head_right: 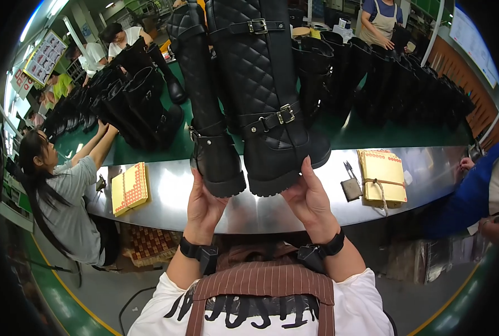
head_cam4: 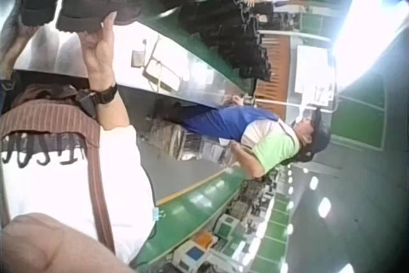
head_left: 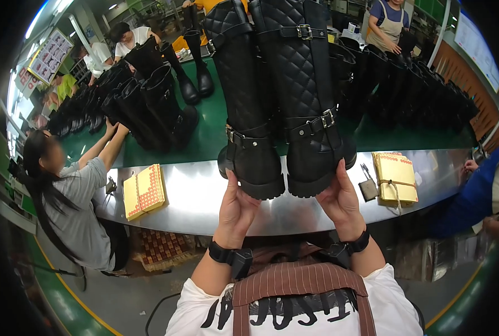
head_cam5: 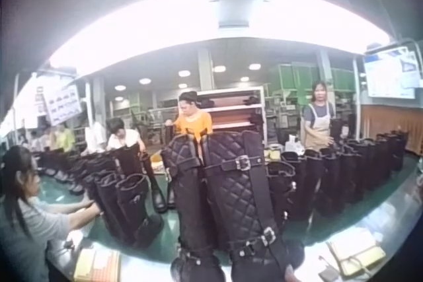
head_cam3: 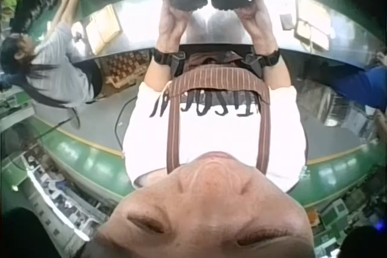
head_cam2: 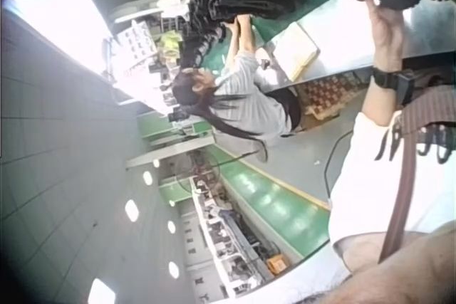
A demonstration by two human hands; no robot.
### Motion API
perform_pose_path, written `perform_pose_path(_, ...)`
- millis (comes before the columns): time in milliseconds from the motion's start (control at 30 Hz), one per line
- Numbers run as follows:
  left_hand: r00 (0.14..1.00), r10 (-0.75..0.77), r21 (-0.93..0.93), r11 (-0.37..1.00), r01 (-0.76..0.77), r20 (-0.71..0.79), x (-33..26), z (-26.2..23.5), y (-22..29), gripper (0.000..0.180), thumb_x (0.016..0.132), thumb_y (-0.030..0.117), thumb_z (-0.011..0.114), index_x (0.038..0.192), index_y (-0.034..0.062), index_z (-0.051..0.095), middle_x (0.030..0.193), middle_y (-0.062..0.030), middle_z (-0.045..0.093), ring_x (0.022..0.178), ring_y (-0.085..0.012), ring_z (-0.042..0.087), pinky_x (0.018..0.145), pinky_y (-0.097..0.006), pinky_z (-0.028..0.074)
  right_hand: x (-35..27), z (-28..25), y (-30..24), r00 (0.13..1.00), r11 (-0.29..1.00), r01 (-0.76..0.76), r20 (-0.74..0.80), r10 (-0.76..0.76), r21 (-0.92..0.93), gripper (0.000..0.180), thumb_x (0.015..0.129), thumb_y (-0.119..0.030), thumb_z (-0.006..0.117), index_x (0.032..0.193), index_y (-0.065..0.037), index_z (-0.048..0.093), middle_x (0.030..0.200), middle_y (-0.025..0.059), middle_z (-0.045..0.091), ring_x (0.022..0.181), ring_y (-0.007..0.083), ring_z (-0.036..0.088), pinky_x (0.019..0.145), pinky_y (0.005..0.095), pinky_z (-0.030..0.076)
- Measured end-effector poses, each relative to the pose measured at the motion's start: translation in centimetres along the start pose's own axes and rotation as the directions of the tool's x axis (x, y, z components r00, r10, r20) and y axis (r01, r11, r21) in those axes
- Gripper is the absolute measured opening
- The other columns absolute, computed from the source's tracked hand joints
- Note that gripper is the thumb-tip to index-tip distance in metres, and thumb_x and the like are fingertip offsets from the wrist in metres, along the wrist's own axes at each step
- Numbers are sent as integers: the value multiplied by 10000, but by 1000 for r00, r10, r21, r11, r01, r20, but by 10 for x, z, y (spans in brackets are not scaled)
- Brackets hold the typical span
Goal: The recorder is inspecting and cleaning pairs of tall black boots on a factory assembly line.
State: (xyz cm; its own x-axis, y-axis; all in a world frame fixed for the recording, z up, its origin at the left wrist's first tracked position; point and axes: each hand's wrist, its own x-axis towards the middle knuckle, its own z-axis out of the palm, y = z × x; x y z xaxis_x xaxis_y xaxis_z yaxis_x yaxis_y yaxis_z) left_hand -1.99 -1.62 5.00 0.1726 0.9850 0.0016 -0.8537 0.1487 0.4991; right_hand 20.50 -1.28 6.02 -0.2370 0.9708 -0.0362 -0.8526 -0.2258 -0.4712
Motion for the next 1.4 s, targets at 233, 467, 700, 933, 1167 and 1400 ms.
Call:
perform_pose_path(233, 1000, 10, 7, 1000, -10, 5, 4, -5, -3, 586, 991, 437, 438, 1456, 103, 312, 1455, -81, 432, 1327, -245, 432, 1136, -420, 310, 8, -14, 8, 999, 1000, 20, 42, -20, -13, 524, 998, -407, 453, 1389, -60, 417, 1413, 98, 485, 1267, 255, 491, 1078, 429, 377)
perform_pose_path(467, 1000, 8, 7, 1000, -8, 10, 6, -19, -1, 603, 966, 397, 521, 1456, 117, 309, 1460, -68, 425, 1321, -253, 439, 1112, -449, 340, 9, -24, 12, 995, 995, 46, 97, -37, -89, 562, 977, -423, 489, 1409, -75, 401, 1409, 86, 490, 1295, 252, 462, 1106, 432, 338)
perform_pose_path(700, 948, -128, -191, 963, 188, 291, 7, -25, -5, 570, 978, 490, 416, 1387, 93, 452, 1374, -100, 519, 1260, -261, 505, 1098, -434, 372, 20, -51, 25, 987, 922, -75, 100, 122, -379, 557, 978, -353, 531, 1404, -24, 387, 1354, 121, 518, 1270, 248, 475, 1080, 416, 343)
perform_pose_path(933, 999, 32, -152, 988, -33, -10, -10, -36, 13, 518, 960, 366, 377, 1308, 17, 537, 1276, -166, 594, 1171, -298, 578, 1060, -419, 427, 32, 44, -29, 584, -400, 659, 768, -261, -637, 1212, 604, -256, 903, 1506, -27, 126, 1543, 209, 180, 1389, 354, 295, 1122, 490, 254)
perform_pose_path(1167, 902, -430, -301, 855, 422, 43, -31, -100, 61, 452, 952, 255, 401, 1256, -50, 541, 1150, -215, 649, 1041, -292, 657, 960, -413, 523, 67, 208, -84, 518, -350, 855, 619, 590, -382, 1182, 527, -222, 901, 1491, -31, 245, 1535, 225, 231, 1441, 395, 190, 1163, 522, 148)
perform_pose_path(1400, 864, -499, -283, 820, 497, 70, -31, -134, 82, 460, 953, 263, 404, 1284, -39, 506, 1111, -200, 651, 969, -290, 666, 899, -387, 541, 112, 262, -19, 489, 65, 734, 592, 641, -676, 974, 606, -260, 890, 1401, -23, 379, 1208, 193, 611, 1071, 317, 623, 929, 352, 483)
